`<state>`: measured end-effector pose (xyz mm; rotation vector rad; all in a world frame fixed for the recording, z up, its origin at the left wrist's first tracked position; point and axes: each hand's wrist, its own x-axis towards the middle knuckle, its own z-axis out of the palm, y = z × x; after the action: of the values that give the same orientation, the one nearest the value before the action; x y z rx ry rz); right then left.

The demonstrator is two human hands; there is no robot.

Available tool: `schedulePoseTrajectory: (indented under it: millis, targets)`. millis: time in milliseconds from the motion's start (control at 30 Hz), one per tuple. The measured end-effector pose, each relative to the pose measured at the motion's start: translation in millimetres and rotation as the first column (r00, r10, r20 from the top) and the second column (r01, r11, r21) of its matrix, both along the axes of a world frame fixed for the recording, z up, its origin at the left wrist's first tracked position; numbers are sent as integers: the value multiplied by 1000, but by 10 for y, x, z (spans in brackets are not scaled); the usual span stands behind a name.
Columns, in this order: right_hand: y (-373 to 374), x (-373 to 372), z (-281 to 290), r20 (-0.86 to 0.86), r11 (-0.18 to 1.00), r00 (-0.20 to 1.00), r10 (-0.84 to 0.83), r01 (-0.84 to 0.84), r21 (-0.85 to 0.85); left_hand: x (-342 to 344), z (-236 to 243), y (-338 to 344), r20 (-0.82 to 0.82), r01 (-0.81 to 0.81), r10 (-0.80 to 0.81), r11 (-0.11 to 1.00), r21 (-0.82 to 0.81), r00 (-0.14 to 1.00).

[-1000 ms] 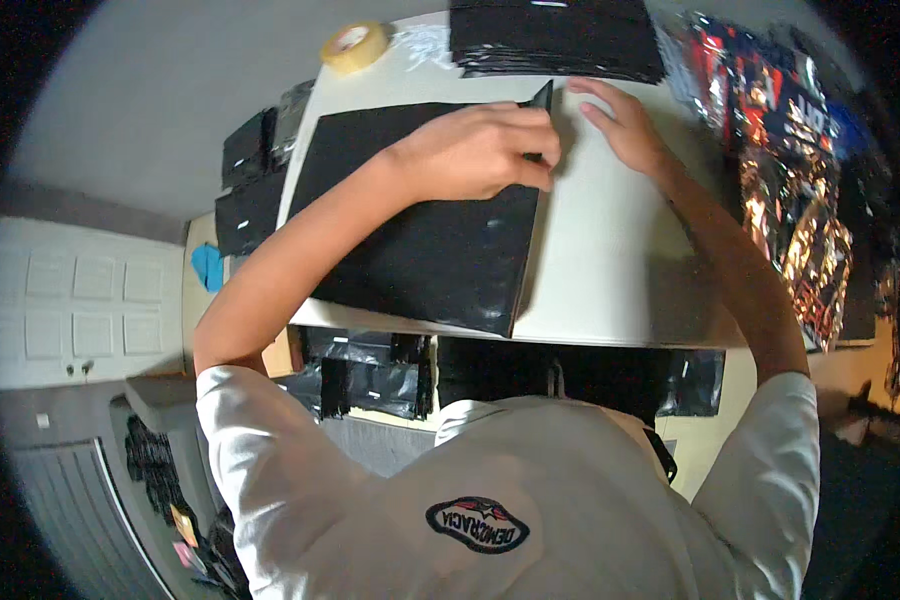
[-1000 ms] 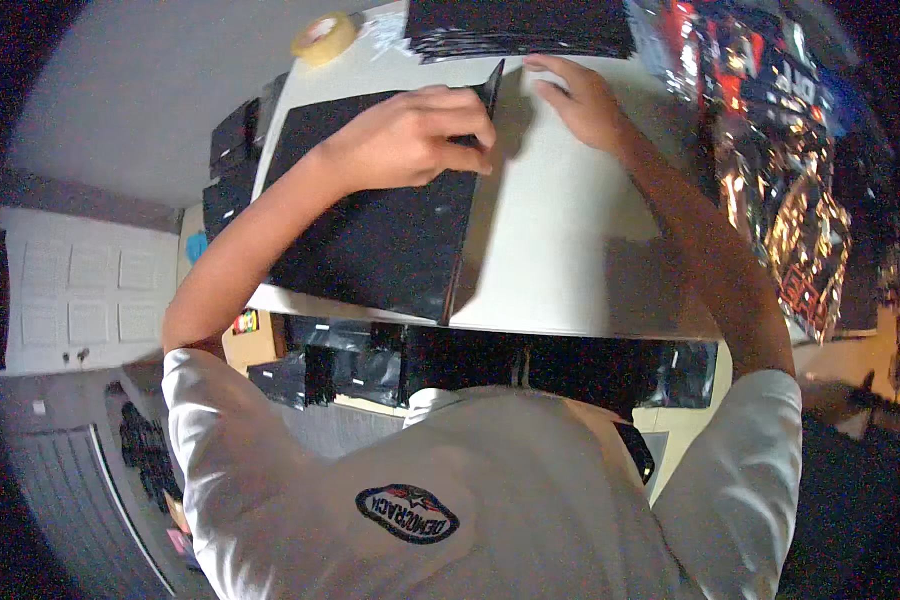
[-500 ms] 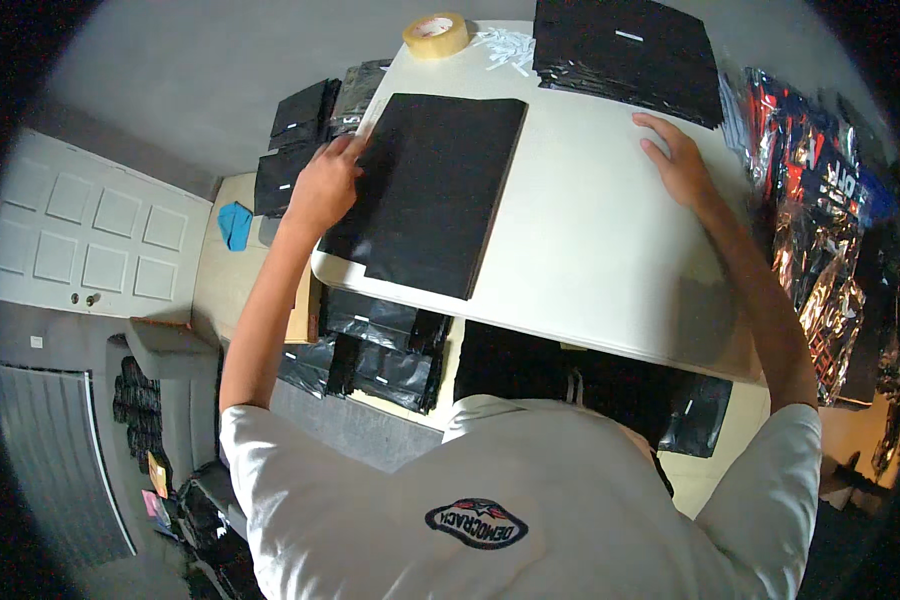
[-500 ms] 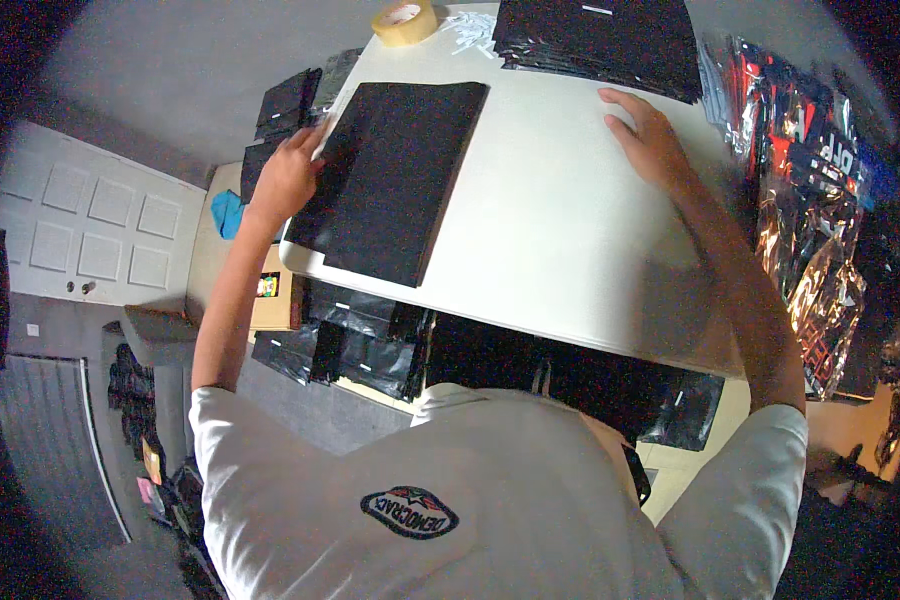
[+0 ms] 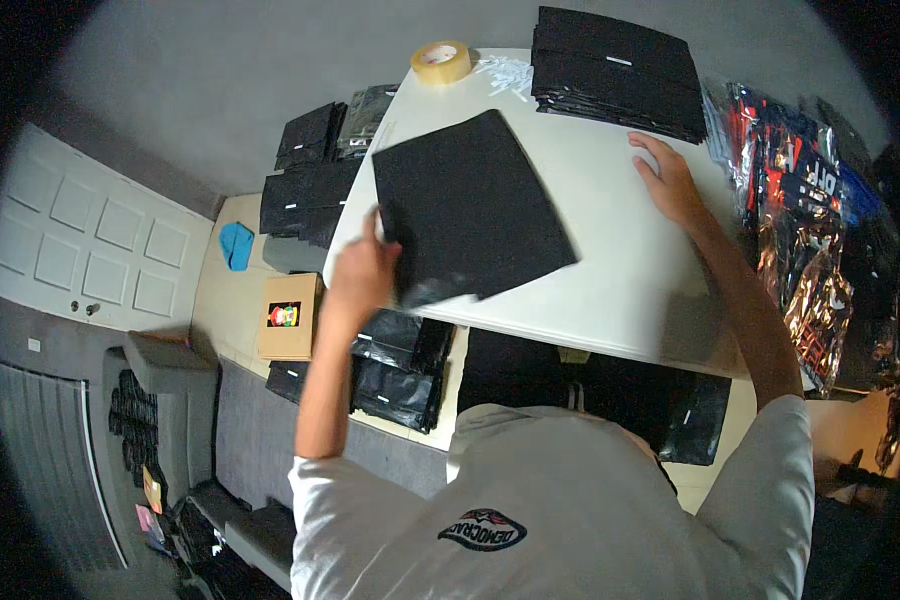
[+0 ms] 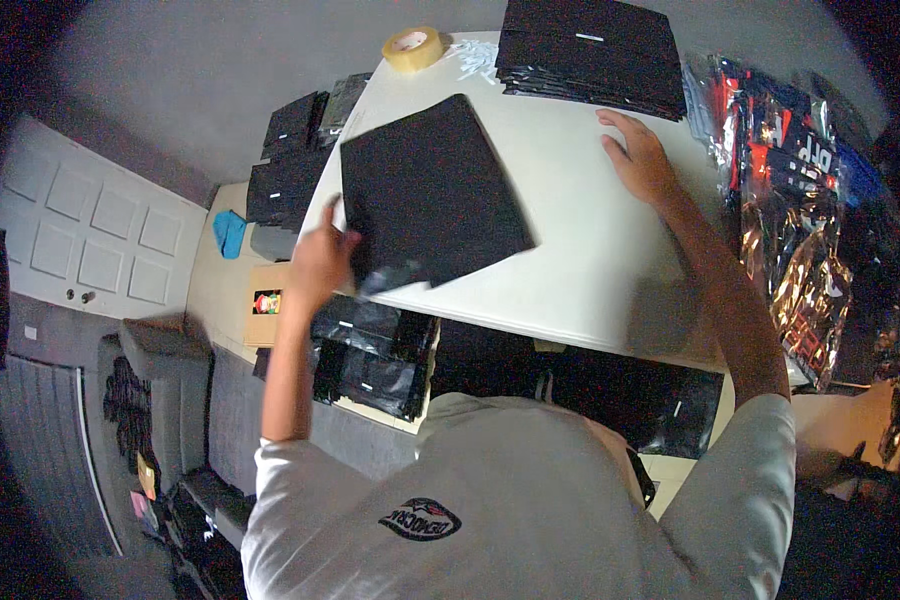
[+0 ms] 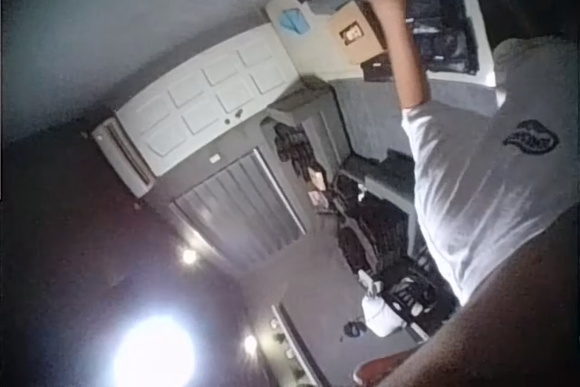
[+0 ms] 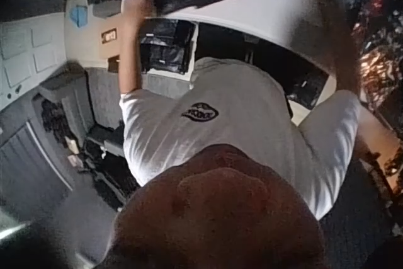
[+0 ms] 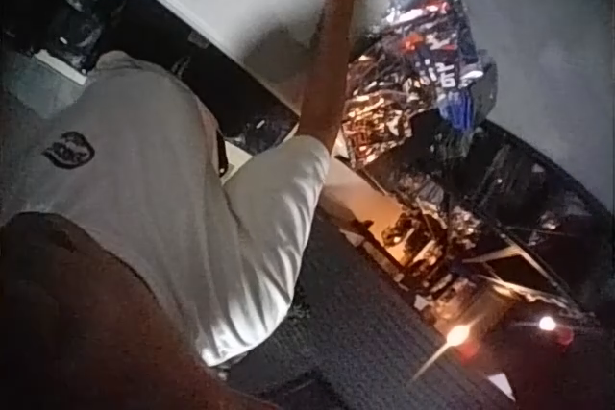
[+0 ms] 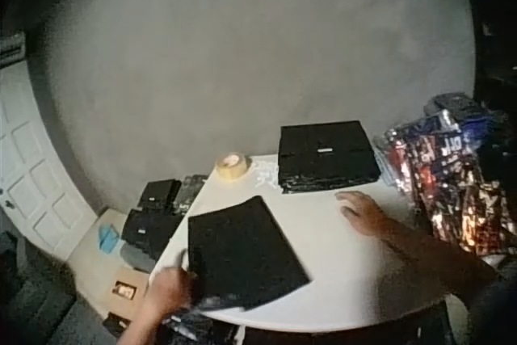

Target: Placing folded t-shirts into plastic shipping bags, sealing them with tape, and stacking them for shipment.

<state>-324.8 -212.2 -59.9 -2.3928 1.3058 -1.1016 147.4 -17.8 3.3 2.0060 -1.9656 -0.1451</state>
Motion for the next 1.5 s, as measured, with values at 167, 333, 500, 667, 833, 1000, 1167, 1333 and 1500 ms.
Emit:
schedulePoseTrajectory:
  millis: [167, 333, 500, 667, 833, 1000, 1167, 1333, 1500]
  targets:
    - [-70, 69, 92, 16, 999, 1000, -18, 18, 35, -1333, 163, 982, -589, 540, -387, 835, 102, 709]
    - [244, 170, 295, -233, 999, 971, 46, -50, -14, -1120, 344, 883, -472, 188, -206, 978, -86, 857]
    - [1203, 541, 739, -288, 987, 952, 102, -62, 146, -38, 19, 53, -81, -57, 19, 865, -498, 997]
    - [1443, 625, 740, -266, 987, 958, 104, -66, 147, 14, -198, -313, -103, -116, 83, 921, -372, 991]
    - [1473, 649, 725, -328, 990, 939, 107, -70, 121, -206, -171, -125, -223, -203, 150, 950, -237, 963]
    - [1548, 738, 821, -261, 976, 959, 113, -58, 212, -464, -4, 369, -397, -229, 168, 967, -112, 902]
    - [1545, 833, 700, -290, 992, 950, 115, -97, 76, -504, -59, 680, -318, -252, 217, 965, -73, 923]
    - [1495, 973, 697, -338, 993, 935, 109, -119, -11, -469, -54, 812, -164, -241, 222, 965, -107, 961]
    - [1523, 970, 576, -477, 981, 859, 187, -140, 134, -396, 87, 789, -158, -209, 190, 971, -119, 969]
